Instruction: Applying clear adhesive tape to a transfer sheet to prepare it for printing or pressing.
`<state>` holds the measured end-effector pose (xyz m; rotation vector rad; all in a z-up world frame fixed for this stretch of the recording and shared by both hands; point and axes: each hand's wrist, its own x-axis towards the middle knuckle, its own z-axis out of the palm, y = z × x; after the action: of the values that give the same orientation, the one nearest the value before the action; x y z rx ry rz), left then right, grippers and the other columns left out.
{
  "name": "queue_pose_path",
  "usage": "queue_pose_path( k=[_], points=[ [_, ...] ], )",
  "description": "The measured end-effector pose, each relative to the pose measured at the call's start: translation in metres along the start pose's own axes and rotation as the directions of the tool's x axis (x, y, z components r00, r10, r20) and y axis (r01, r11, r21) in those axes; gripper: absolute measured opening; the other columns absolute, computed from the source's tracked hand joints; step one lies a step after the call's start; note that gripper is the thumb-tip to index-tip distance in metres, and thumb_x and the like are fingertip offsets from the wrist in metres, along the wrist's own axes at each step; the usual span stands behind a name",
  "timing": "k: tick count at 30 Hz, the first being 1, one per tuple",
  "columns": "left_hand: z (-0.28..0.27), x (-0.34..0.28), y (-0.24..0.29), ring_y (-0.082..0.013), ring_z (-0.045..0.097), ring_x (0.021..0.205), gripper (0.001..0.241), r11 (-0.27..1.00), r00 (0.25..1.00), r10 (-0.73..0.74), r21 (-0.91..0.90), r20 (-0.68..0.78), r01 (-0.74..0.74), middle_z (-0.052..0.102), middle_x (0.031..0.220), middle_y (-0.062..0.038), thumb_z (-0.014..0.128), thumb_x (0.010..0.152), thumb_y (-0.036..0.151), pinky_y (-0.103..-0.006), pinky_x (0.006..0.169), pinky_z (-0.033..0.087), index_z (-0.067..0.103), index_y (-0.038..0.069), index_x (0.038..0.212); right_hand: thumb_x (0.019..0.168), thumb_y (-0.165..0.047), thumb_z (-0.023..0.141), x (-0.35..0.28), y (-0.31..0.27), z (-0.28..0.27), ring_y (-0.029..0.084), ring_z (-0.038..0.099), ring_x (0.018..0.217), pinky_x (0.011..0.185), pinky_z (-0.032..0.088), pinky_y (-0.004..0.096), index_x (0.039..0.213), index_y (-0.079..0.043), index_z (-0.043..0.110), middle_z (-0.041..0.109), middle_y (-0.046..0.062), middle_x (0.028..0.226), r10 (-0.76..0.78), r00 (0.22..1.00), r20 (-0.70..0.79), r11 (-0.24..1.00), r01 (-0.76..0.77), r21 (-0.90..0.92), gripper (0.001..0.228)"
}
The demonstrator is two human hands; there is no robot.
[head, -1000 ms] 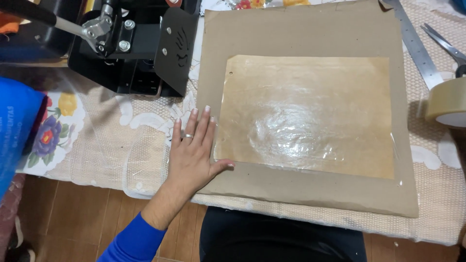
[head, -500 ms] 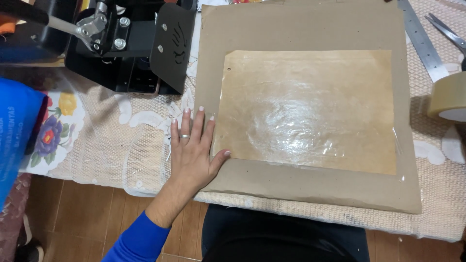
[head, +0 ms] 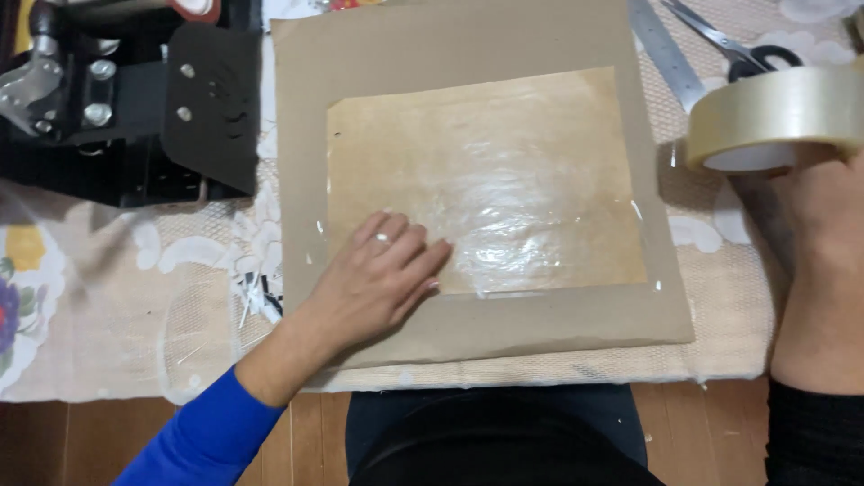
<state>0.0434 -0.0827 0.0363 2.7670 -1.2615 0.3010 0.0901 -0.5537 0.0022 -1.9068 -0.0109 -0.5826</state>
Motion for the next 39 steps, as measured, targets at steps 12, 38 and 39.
queue_pose_path(
  k=[12,38,39],
  points=[
    [0.078,0.132,0.080,-0.0263,0.062,0.093,0.056,0.932,0.925,0.361,0.016,-0.122,-0.361,0.061,0.101,-0.006,0.043,0.102,0.056,-0.0382,0.077,0.045,0.057,0.015,0.135,0.103,0.008,0.067,0.000,0.007,0.003,0.025,0.058,0.107,0.080,0.048,0.038,0.131,0.008,0.062,0.065,0.017,0.120,-0.195,0.972,-0.131,0.939,0.146,-0.311,0.028],
    [0.024,0.134,0.080,-0.0150,0.065,0.091,0.032,0.224,0.887,-0.406,-0.916,0.221,0.331,0.068,0.107,-0.004,0.058,0.092,0.032,-0.0269,0.085,0.050,0.072,0.010,0.112,0.105,-0.025,0.055,-0.010,-0.027,0.021,0.013,0.062,0.097,0.067,0.057,0.033,0.124,-0.011,0.057,0.060,0.000,0.109,0.099,0.979,-0.177,0.983,-0.068,0.173,0.023],
    [0.012,0.134,0.081,-0.0144,0.062,0.091,0.042,-0.125,0.824,-0.394,-0.912,0.406,0.390,0.070,0.113,-0.005,0.057,0.091,0.040,-0.0271,0.081,0.049,0.071,0.010,0.117,0.107,-0.032,0.053,-0.014,-0.030,0.021,0.018,0.061,0.106,0.084,0.051,0.033,0.125,-0.005,0.057,0.060,0.007,0.117,-0.042,0.984,-0.171,0.992,0.061,0.108,0.032]
  ],
)
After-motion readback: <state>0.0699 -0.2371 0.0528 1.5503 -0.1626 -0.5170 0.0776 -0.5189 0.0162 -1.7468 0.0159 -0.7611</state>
